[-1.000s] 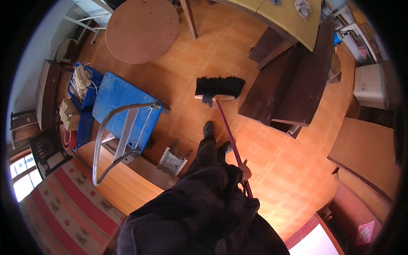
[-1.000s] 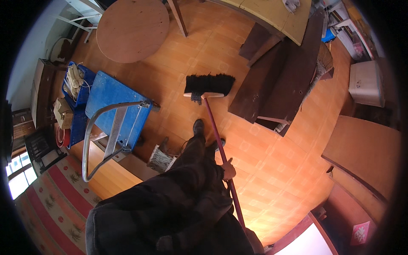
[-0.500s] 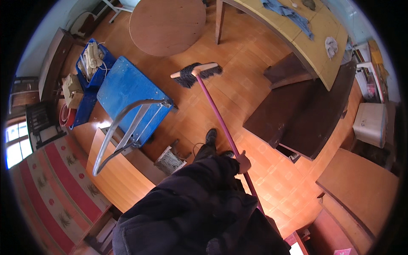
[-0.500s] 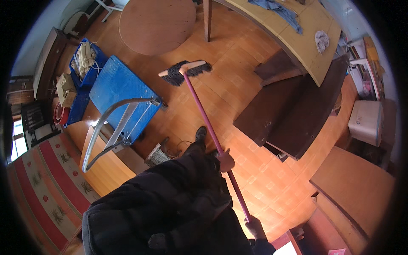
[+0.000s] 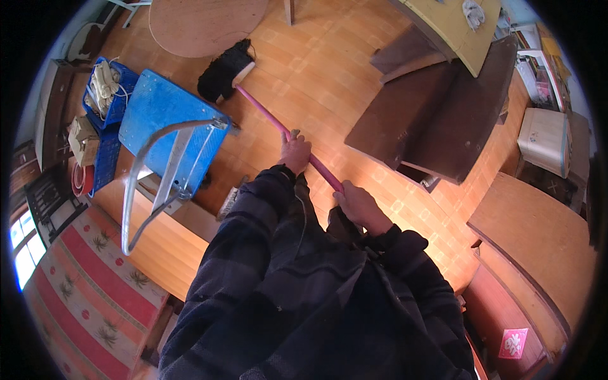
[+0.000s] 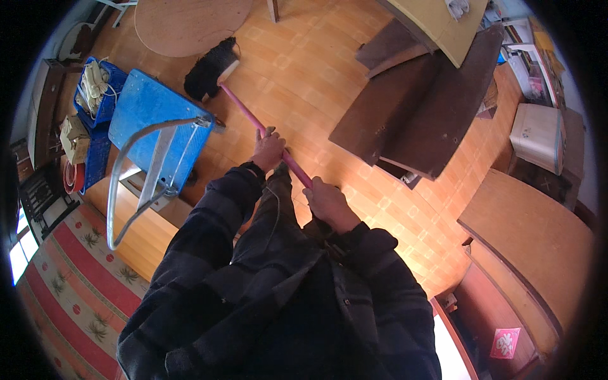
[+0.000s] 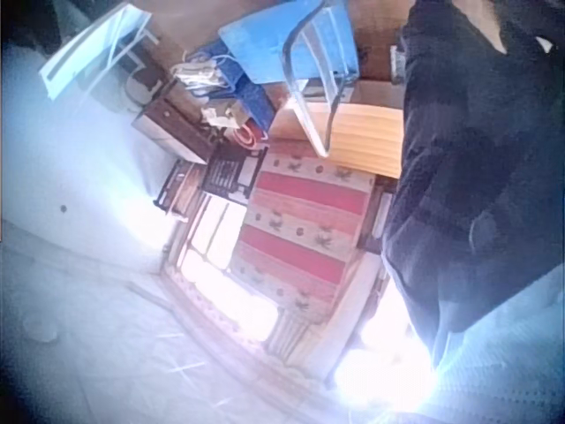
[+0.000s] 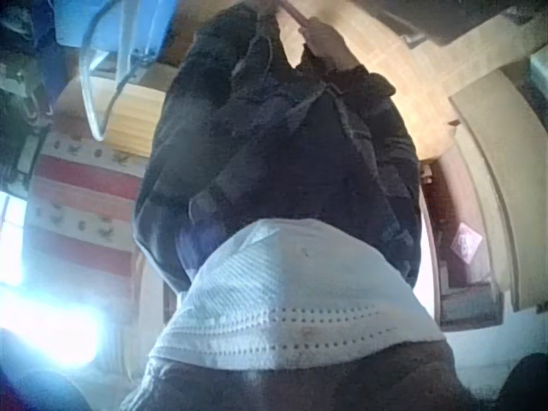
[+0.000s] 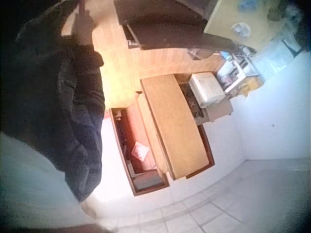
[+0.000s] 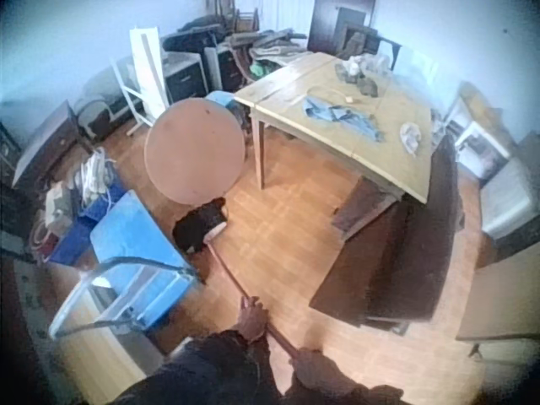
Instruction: The person sweeps a tiled floor with a broom, moving debris from the interior room toward the doorway and then out onto the exterior patio. The person sweeps around furniture and along the threshold, then continues sweeping the outdoor concrete area.
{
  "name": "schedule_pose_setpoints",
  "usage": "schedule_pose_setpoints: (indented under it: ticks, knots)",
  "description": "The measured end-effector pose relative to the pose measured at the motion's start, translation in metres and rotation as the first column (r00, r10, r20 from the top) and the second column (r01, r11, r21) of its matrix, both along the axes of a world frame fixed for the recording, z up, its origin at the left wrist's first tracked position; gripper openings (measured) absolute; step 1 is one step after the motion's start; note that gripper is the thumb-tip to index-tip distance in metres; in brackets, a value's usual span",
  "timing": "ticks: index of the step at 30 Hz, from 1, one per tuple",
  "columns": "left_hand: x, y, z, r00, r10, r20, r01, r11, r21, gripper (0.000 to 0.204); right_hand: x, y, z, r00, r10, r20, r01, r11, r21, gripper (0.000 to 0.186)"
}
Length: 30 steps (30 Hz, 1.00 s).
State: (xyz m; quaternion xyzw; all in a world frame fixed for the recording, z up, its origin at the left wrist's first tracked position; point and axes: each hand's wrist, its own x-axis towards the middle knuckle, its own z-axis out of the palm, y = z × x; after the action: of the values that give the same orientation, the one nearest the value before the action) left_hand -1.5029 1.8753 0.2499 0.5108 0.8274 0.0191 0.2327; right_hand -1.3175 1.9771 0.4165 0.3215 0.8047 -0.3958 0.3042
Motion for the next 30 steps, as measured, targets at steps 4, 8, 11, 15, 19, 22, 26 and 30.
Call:
schedule_pose_setpoints:
  ticks: [4,8,11,15,19,22,26,30]
  knots:
    - [0.058,0.028,0.001,0.997,0.077,-0.009,-0.076,0.996,0.041,0.018,0.056,0.025,0.015,0.996,0.056,-0.074,-0.044,0.988,0.151,0.031]
    - [0.137,0.067,0.004,0.994,0.105,-0.006,-0.104,0.991,0.089,0.021,0.136,0.052,0.02,0.986,0.104,-0.127,-0.064,0.957,0.284,0.026]
    - [0.205,0.086,0.004,0.998,0.032,0.062,-0.039,0.991,0.127,0.021,0.205,0.062,0.033,0.993,0.07,-0.097,-0.039,0.956,0.29,0.031]
    - [0.3,0.093,0.013,0.996,-0.045,0.071,0.032,0.986,0.165,0.017,0.289,0.06,0.054,0.996,-0.088,0.017,0.084,0.981,0.176,0.033]
    - [0.348,0.076,0.016,0.978,-0.13,0.16,0.088,0.965,0.248,0.011,0.356,0.047,0.064,0.971,-0.229,0.067,0.231,0.973,-0.017,0.041]
    - [0.365,0.052,0.014,0.971,-0.184,0.151,0.149,0.964,0.218,0.012,0.387,0.023,0.067,0.974,-0.196,0.109,0.21,0.968,-0.139,0.039]
    - [0.391,0.021,0.016,0.952,-0.282,0.121,0.268,0.956,0.119,0.013,0.414,-0.001,0.084,0.92,-0.284,0.27,0.367,0.865,-0.342,0.033]
    - [0.419,-0.026,0.018,0.959,-0.263,0.102,0.251,0.961,0.116,0.012,0.432,-0.033,0.089,0.946,-0.183,0.269,0.283,0.872,-0.399,0.034]
